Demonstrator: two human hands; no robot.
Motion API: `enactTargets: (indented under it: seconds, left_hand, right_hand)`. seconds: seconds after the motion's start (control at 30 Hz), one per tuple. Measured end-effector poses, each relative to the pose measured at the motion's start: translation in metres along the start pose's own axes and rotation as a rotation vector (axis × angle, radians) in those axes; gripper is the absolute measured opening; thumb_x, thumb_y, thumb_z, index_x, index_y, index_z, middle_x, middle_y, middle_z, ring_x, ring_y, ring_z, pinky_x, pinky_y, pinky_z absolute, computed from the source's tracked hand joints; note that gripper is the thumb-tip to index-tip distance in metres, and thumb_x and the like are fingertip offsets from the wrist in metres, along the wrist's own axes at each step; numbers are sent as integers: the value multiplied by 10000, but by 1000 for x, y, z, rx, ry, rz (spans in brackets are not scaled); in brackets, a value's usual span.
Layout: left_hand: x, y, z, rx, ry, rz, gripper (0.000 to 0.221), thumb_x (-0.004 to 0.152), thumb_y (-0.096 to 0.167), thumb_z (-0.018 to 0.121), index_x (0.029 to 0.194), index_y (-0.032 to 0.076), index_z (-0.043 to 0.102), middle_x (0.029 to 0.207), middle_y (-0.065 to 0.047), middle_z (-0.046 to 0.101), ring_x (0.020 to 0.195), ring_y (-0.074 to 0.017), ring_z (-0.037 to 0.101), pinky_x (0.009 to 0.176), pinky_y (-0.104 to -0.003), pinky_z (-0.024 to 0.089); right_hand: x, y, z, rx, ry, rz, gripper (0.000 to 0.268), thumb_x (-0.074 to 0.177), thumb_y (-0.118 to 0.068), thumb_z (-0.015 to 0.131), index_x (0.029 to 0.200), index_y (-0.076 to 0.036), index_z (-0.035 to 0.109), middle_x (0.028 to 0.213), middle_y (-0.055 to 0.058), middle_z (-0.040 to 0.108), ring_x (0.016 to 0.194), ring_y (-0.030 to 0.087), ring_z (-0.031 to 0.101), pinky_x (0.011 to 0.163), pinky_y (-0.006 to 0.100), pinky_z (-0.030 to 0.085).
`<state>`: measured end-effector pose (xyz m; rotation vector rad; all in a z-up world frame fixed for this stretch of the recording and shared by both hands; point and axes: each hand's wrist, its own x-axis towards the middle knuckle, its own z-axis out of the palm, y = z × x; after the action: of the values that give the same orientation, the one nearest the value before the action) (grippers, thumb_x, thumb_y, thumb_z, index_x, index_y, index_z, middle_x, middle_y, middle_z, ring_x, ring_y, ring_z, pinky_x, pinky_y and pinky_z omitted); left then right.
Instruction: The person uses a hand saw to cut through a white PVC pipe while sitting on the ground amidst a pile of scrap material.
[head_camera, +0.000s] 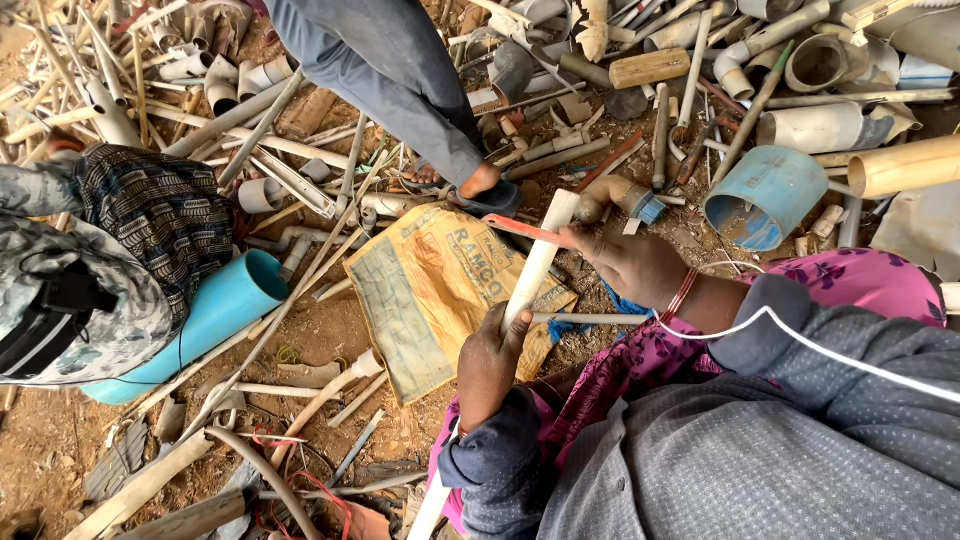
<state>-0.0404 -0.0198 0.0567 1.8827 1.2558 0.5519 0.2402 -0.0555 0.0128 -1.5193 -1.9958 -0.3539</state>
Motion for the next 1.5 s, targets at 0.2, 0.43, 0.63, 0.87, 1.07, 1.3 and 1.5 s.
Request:
enactTargets:
  seconds: [0.2,0.43,0.63,0.87,1.07,1.3,1.5]
  left_hand:
    - [0,1,3,-1,-18,4,573,934,602,549,1203,120,700,794,-173,732,752,-358,747,668,-453,550]
    - [5,-2,6,31,1,14,564,954,601,540,1197,114,691,798,-195,716,784,-397,717,671,-486,534]
    - [5,-4,5,51,-35,-3,539,962,593,519,1130,113,699,784,-197,704,777,-426,691,662,-513,508]
    - [8,-11,11,81,23,43,475,943,529,633,1148,100,639,787,-191,719,764,-415,717,637,-511,535]
    - [9,-11,10,75,14,7,469,913,517,678,1141,110,624,779,-183,740,756,-385,747,652,-495,562]
    - [8,-8,12,56,45,9,461,905,524,697,1100,108,657,790,-173,740,754,-385,727,647,-488,542]
    - [7,-7,11,25,4,0,469,918,535,653,1107,106,639,769,-142,746,725,-350,741,632,-467,535]
  right_hand:
    - [-3,25,16,44,-97,253,746,1071,-210,574,1650,-282,109,624,-11,560,438,130,528,349,264,472]
    - [-17,-11,19,44,-114,-71,685,1060,-190,491,1650,-331,173,611,-37,540,462,104,537,340,278,433]
    - [-3,6,15,173,-63,301,683,1064,-201,529,1639,-299,174,662,-38,589,385,136,492,303,301,421]
    - [-12,-10,22,68,-269,191,647,1103,-265,521,1659,-340,199,586,-21,551,442,125,511,364,290,451]
    - [-14,4,35,267,-138,170,638,1100,-229,495,1657,-278,188,996,8,643,464,91,508,351,228,462]
    - [-25,-6,39,-7,-354,156,698,1045,-283,522,1639,-327,158,561,-22,543,411,117,497,339,309,424]
    - [-15,13,43,233,-41,219,616,1111,-229,488,1648,-228,186,763,-14,615,436,105,487,335,253,423]
